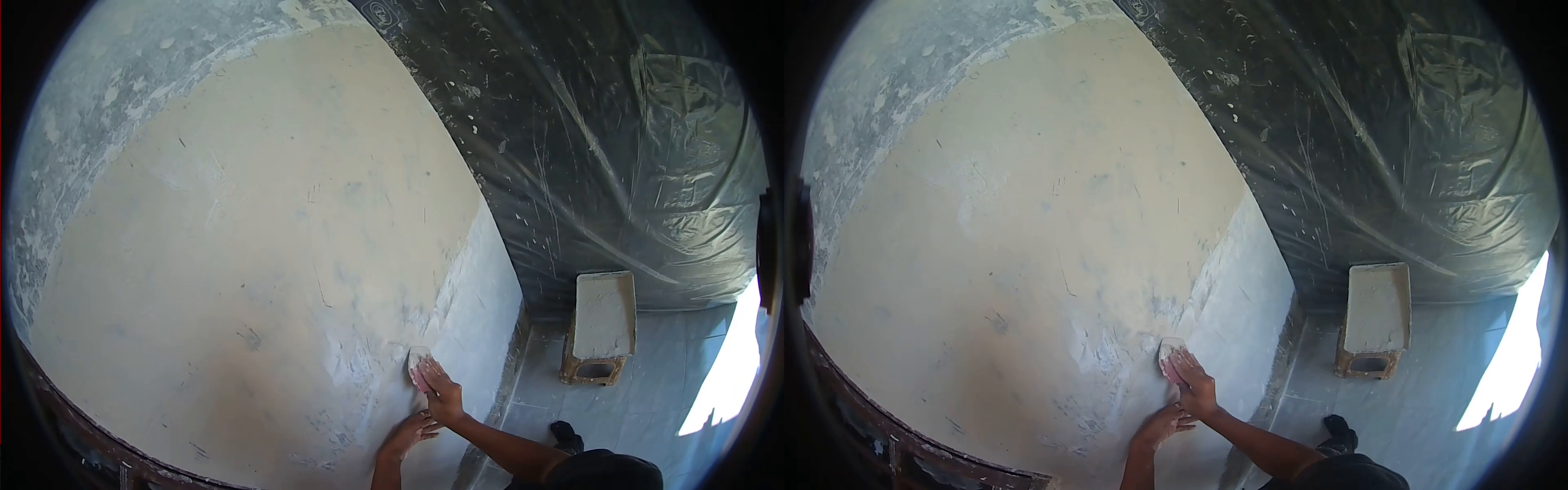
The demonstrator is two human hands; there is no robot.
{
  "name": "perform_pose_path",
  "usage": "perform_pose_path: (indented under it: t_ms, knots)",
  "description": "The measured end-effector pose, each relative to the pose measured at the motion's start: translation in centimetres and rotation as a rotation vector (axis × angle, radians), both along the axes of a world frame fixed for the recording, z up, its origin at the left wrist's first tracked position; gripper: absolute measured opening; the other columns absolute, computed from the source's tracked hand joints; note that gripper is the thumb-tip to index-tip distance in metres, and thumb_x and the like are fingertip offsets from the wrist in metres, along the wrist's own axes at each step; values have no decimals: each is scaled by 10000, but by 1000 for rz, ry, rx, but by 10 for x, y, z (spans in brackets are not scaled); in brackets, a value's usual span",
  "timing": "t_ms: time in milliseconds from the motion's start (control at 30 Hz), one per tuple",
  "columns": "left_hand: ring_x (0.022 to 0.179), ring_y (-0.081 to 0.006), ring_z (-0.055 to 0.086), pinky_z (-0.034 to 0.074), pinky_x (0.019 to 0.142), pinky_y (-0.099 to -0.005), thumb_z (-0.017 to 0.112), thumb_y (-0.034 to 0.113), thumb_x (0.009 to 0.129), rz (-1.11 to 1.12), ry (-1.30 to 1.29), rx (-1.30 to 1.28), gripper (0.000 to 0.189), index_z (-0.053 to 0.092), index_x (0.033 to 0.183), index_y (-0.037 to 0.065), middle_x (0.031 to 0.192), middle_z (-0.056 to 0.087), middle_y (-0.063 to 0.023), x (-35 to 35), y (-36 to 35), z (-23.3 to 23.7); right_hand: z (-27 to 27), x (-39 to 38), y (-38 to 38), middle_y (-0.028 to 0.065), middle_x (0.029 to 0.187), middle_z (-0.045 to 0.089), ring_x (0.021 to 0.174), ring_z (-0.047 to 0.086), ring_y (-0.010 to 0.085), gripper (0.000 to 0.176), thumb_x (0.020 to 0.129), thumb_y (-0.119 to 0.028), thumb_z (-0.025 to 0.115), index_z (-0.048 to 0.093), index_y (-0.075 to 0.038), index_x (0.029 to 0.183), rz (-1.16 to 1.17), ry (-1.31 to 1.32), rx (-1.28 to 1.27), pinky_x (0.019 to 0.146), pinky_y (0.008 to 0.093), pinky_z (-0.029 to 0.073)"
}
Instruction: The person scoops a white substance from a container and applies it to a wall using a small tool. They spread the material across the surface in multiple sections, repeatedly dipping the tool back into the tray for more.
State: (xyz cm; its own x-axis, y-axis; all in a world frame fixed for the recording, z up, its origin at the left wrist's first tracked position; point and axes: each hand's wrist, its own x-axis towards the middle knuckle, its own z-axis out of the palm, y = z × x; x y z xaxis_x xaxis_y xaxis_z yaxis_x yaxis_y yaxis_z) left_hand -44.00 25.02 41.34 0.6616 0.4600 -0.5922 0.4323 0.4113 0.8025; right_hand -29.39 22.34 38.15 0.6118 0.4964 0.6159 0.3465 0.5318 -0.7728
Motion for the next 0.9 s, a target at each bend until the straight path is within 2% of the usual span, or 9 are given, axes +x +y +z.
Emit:
perform_pose_path:
  t_ms: [67, 267, 333, 467, 533, 600, 667, 767, 900]
  knots:
    - [1298, -332, 468, 384, 1043, -424, 505, 386, 942, 7, 84, 14, 624, 354, 1414, 6, 1471, 407, -166, -1, -3, -2, 2, 11, -21, 192, 1239, 617, 1262, 515, 329, 530, 742, 220, 501, 615, 10, 1216, 135, 70, 58, 1086, 405, 378]
    - [1299, -300, 472, 396, 1033, -410, 488, 391, 952, -7, -60, -35, 604, 373, 1410, 15, 1467, 418, -153, 3, 0, 5, 73, 158, 61, 212, 1330, 542, 1296, 475, 324, 493, 813, 167, 497, 557, 13, 1278, -348, 124, 86, 1075, 351, 382]
    - [1292, -256, 480, 366, 1052, -381, 417, 371, 989, 0, -1, 0, 586, 317, 1447, 20, 1457, 448, -93, 9, -3, 11, 50, 119, 87, 205, 1324, 550, 1301, 469, 328, 510, 805, 139, 536, 547, 1, 1295, -229, 92, 25, 1091, 387, 365]
    - [1307, -259, 466, 358, 1058, -381, 410, 363, 992, -46, 10, 17, 583, 302, 1455, 27, 1472, 427, -94, 12, -1, 6, -6, 25, 4, 187, 1291, 585, 1293, 481, 326, 489, 794, 136, 592, 584, -6, 1262, 104, -48, -97, 1093, 439, 362]
    - [1325, -306, 441, 361, 1057, -405, 469, 453, 955, -21, 44, 9, 649, 340, 1445, 48, 1490, 398, -101, 13, 3, 8, 1, 60, -22, 176, 1262, 610, 1264, 515, 302, 447, 809, 176, 556, 613, 9, 1220, 315, 117, -45, 1082, 413, 381]
    - [1334, -304, 429, 361, 1055, -402, 452, 464, 963, -32, -4, 9, 653, 327, 1452, 50, 1500, 380, -111, 11, 4, 7, 58, 125, 7, 171, 1257, 616, 1240, 540, 257, 451, 835, 217, 463, 602, 34, 1223, 17, 57, 88, 1045, 331, 415]
    - [1330, -267, 438, 353, 1059, -387, 345, 392, 1010, -3, -45, -41, 583, 286, 1473, 43, 1495, 391, -101, 12, 9, 4, 106, 192, 58, 144, 1354, 554, 1294, 485, 238, 523, 841, 220, 424, 568, -8, 1289, -69, 131, 257, 1021, 302, 418]
    - [1330, -276, 436, 353, 1057, -385, 357, 400, 1008, 22, -10, -2, 592, 278, 1477, 48, 1501, 381, -104, 25, 8, 12, 152, 244, 115, 156, 1376, 528, 1327, 450, 289, 551, 816, 195, 457, 554, -30, 1309, -213, 89, 293, 1065, 379, 397]
    - [1332, -276, 433, 354, 1058, -384, 365, 405, 1007, 51, -58, -21, 599, 269, 1482, 54, 1506, 370, -102, 28, 11, 11, 84, 157, 95, 200, 1329, 547, 1325, 426, 381, 543, 747, 150, 544, 589, -23, 1260, -132, -140, 119, 1134, 475, 286]
